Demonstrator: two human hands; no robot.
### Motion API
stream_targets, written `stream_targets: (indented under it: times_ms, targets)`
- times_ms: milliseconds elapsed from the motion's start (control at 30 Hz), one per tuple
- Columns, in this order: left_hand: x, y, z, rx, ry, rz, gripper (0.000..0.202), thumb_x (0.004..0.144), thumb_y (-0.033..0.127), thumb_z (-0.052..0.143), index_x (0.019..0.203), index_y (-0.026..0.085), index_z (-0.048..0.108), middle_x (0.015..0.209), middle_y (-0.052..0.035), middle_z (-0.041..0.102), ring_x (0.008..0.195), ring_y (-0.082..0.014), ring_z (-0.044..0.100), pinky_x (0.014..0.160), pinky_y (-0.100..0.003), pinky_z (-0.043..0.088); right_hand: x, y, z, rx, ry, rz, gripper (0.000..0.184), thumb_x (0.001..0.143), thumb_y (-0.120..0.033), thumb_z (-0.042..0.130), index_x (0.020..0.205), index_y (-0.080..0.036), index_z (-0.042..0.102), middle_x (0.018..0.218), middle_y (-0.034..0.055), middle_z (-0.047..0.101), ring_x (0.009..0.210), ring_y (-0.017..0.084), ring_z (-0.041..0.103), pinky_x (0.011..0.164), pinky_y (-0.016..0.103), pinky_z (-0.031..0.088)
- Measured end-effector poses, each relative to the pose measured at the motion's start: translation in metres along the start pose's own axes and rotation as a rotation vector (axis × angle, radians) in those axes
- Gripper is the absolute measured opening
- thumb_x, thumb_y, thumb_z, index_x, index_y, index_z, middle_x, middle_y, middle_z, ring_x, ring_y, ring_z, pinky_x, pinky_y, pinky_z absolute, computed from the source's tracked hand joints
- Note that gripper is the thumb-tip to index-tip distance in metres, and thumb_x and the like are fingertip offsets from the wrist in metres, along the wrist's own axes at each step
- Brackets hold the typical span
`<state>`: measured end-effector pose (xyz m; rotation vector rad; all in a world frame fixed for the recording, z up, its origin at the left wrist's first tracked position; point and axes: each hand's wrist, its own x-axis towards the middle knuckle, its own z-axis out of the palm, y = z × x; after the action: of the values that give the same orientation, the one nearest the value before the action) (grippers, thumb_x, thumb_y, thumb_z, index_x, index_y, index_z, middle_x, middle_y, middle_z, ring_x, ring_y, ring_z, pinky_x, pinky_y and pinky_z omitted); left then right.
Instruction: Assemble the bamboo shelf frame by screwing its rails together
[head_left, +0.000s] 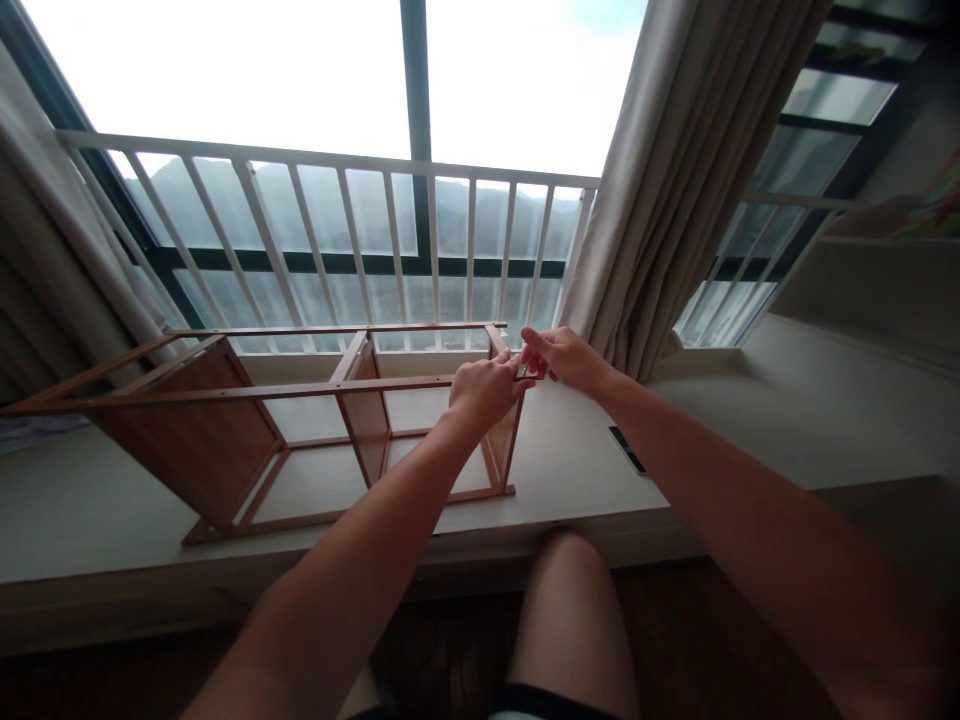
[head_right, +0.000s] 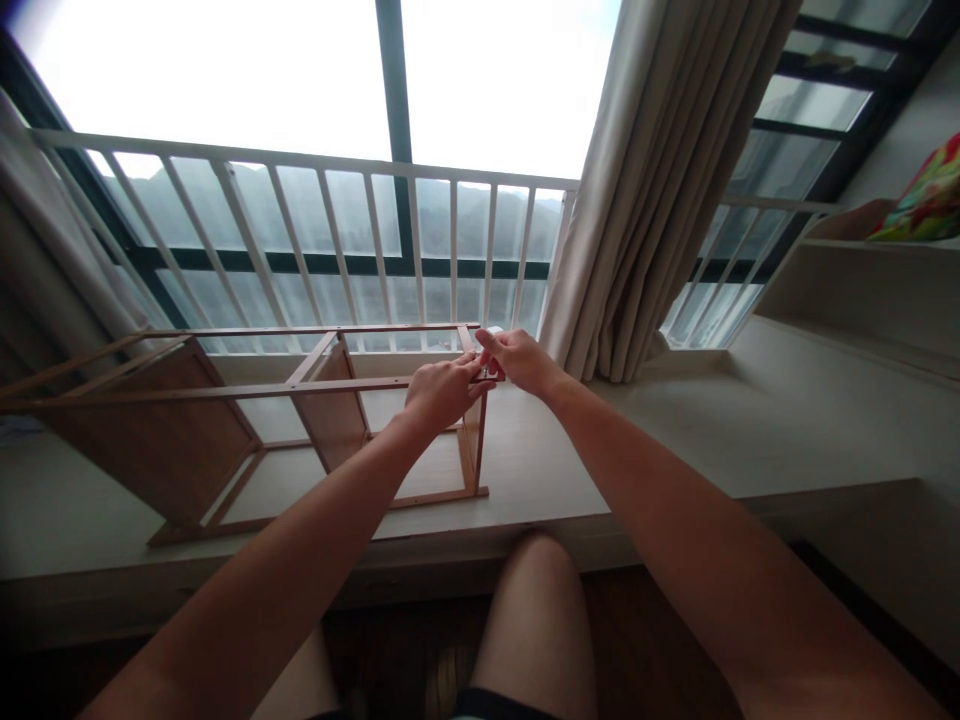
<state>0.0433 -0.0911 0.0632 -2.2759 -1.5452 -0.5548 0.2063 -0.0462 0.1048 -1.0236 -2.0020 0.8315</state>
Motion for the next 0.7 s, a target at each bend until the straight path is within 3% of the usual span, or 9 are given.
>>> stream_targets:
  times_ms: [233,367,533,700]
  targets:
    - [0.000,0.000,0.000,-0.011,0.001,-0.008,0.061,0.094,0.062,0.031,0.141,0.027,0.049,0.144,-0.0084,0.053,0.109,-0.0291,0.064,0.081,-0.040,0.049,-0.002,-0.011,0.009,-0.089,0.135,0.095,0.048,0.088,-0.059,0.056,0.072,-0.014,0.062,0.055,0.0016,0.059,0.045,0.010,0.052,0.045,0.021,0.039]
    - [-0.001,0.000,0.001,-0.018,0.007,-0.013,0.064,0.093,0.064,0.029,0.139,0.025,0.051,0.142,-0.0099,0.054,0.109,-0.0294,0.064,0.081,-0.041,0.049,0.000,-0.011,0.007,-0.159,0.200,0.241,0.049,0.089,-0.059,0.054,0.062,-0.018,0.051,0.044,-0.0016,0.050,0.036,0.009,0.041,0.038,0.023,0.030]
    - [-0.001,0.001,0.001,-0.011,0.026,-0.014,0.059,0.095,0.060,0.033,0.138,0.025,0.052,0.143,-0.0084,0.054,0.108,-0.0288,0.065,0.081,-0.040,0.049,0.003,-0.021,0.003,-0.089,0.139,0.296,0.042,0.093,-0.046,0.052,0.060,-0.020,0.044,0.044,-0.0044,0.042,0.034,0.008,0.037,0.035,0.024,0.024]
    - [-0.001,0.000,0.001,-0.013,0.027,-0.003,0.054,0.095,0.057,0.037,0.137,0.025,0.052,0.143,-0.0067,0.054,0.108,-0.0285,0.064,0.079,-0.040,0.049,0.002,-0.043,0.002,-0.166,0.022,0.384,0.037,0.094,-0.038,0.051,0.062,-0.018,0.048,0.048,-0.0029,0.044,0.038,0.009,0.038,0.037,0.024,0.028]
